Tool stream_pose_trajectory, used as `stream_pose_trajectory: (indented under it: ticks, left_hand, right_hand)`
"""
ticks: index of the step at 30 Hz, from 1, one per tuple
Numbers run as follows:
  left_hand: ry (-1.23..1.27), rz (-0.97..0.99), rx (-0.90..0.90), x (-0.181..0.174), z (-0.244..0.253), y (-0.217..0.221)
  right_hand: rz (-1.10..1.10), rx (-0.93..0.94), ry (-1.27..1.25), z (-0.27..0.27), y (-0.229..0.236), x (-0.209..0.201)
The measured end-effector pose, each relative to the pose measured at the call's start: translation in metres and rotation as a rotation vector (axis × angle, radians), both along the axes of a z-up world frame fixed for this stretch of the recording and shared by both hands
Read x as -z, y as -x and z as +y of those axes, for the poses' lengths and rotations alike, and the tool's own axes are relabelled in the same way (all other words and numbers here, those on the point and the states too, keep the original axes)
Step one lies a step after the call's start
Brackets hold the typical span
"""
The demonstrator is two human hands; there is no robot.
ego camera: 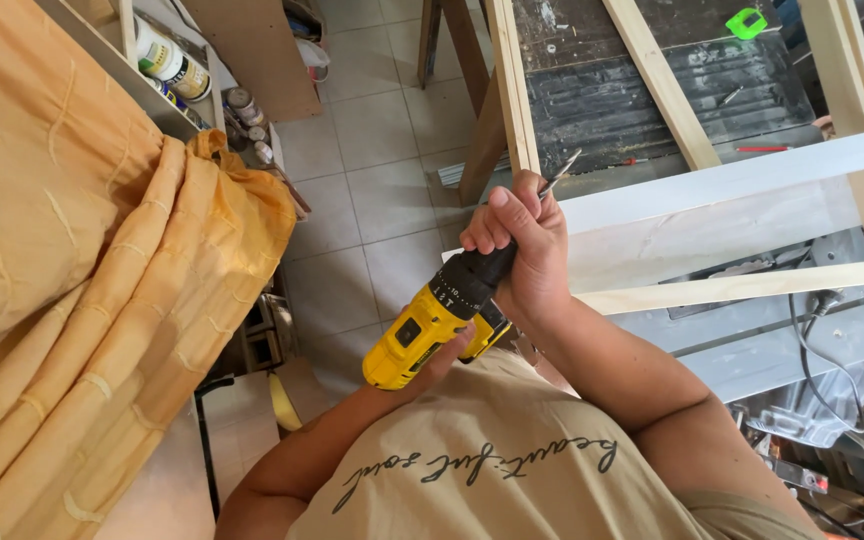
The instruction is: Assembling a wooden frame by aligning slats and fastening them with a power drill and screws.
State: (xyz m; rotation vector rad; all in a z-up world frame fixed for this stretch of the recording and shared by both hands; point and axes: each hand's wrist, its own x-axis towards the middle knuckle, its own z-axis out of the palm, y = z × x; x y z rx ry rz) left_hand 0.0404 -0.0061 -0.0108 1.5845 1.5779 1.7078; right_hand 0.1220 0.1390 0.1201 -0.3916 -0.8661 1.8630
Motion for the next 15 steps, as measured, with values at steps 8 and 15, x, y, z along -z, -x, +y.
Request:
stream_pose_trajectory:
  ticks: [8, 15]
  left_hand:
    - [0.088, 0.041, 0.003, -0.023, 0.001, -0.001]
    - [0.087, -0.097, 0.124, 0.017, 0.005, -0.004]
  right_hand:
    - [0.028, -0.076, -0.014, 0.0, -0.003, 0.0]
    - [0.022, -0.082, -0.024, 0.001, -0.008, 0.002]
